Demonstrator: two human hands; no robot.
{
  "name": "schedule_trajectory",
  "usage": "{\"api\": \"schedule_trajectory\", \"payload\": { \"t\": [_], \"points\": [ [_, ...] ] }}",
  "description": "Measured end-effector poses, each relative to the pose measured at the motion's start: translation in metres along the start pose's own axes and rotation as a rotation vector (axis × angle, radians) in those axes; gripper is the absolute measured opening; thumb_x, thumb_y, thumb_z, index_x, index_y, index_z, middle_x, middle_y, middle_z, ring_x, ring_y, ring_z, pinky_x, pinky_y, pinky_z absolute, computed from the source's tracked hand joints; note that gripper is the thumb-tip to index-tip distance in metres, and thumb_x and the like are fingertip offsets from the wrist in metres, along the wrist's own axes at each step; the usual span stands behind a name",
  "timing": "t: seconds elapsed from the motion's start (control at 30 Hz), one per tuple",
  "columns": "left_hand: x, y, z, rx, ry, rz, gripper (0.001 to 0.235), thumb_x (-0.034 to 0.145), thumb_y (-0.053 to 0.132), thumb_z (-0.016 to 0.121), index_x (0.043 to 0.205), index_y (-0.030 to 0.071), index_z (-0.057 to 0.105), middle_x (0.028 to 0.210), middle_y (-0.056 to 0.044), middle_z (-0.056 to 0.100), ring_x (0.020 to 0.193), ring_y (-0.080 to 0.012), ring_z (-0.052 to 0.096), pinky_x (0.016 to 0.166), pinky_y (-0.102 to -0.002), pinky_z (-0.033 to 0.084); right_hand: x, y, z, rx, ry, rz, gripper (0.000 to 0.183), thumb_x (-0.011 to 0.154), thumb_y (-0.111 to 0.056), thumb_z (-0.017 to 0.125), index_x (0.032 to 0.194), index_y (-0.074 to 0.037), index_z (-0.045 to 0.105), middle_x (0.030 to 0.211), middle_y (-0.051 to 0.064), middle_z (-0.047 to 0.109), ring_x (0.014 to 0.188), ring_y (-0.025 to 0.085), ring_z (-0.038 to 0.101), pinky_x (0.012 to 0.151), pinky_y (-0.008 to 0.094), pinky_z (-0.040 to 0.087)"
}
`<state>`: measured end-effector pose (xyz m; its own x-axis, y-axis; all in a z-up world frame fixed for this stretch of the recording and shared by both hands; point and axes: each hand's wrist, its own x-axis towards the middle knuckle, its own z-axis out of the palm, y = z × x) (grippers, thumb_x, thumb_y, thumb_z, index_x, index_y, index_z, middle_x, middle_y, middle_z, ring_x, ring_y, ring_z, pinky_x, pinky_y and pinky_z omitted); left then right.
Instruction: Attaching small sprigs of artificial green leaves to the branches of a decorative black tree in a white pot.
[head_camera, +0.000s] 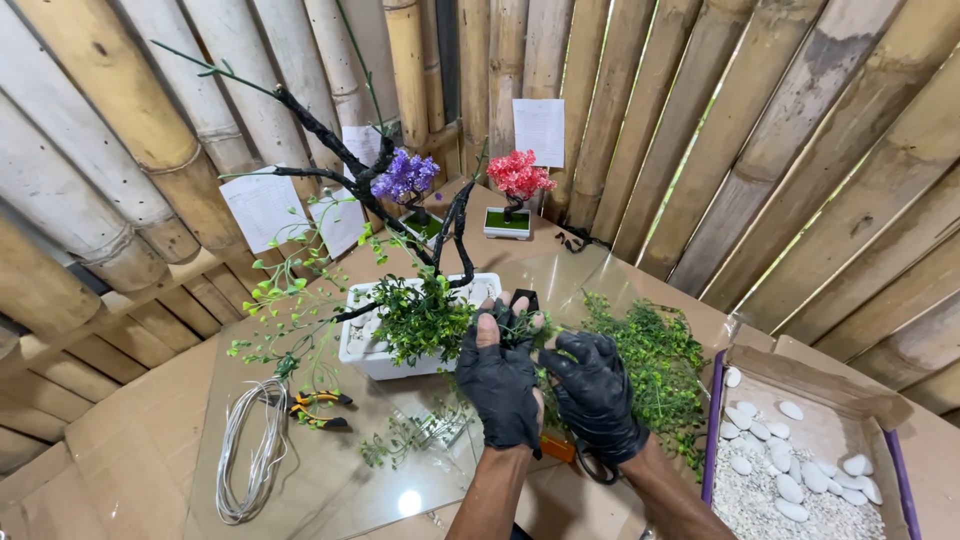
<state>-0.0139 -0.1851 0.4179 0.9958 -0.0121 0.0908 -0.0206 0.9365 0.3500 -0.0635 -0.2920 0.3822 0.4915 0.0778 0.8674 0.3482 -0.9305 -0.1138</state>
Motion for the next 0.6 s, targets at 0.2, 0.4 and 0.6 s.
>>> {"api": "schedule_trajectory", "payload": {
  "t": [0.2, 0.4, 0.6],
  "points": [
    [0.015, 0.001, -0.026, 0.006, 0.158, 0.089, 0.027, 0.101, 0.011, 0.060, 0.120, -0.007, 0.066, 0.102, -0.018, 0.074, 0.084, -0.0265, 0.072, 0.077, -0.036, 0.060, -0.006, 0.000, -0.014, 0.562, 0.129, 0.346, 0.028, 0.084, 0.002, 0.070, 0.106, -0.014, 0.069, 0.108, 0.002, 0.074, 0.100, 0.017, 0.070, 0.099, 0.035, 0.058],
    [0.017, 0.017, -0.029, -0.058, 0.154, 0.118, 0.023, 0.104, 0.009, 0.054, 0.120, -0.006, 0.061, 0.102, -0.017, 0.070, 0.086, -0.0269, 0.070, 0.085, -0.039, 0.061, -0.006, 0.021, -0.035, 0.609, 0.412, 0.690, 0.008, 0.104, -0.013, 0.061, 0.103, -0.007, 0.066, 0.096, 0.003, 0.070, 0.085, 0.013, 0.062, 0.083, 0.028, 0.053],
    [0.016, 0.027, -0.024, -0.132, 0.083, 0.114, 0.029, 0.104, 0.014, 0.054, 0.126, -0.005, 0.057, 0.114, -0.020, 0.067, 0.100, -0.0328, 0.069, 0.096, -0.048, 0.058, -0.038, 0.092, -0.015, 0.184, -0.117, 0.785, 0.034, 0.095, -0.020, 0.066, 0.127, -0.008, 0.067, 0.119, 0.009, 0.068, 0.104, 0.023, 0.063, 0.094, 0.036, 0.052]
  ]
}}
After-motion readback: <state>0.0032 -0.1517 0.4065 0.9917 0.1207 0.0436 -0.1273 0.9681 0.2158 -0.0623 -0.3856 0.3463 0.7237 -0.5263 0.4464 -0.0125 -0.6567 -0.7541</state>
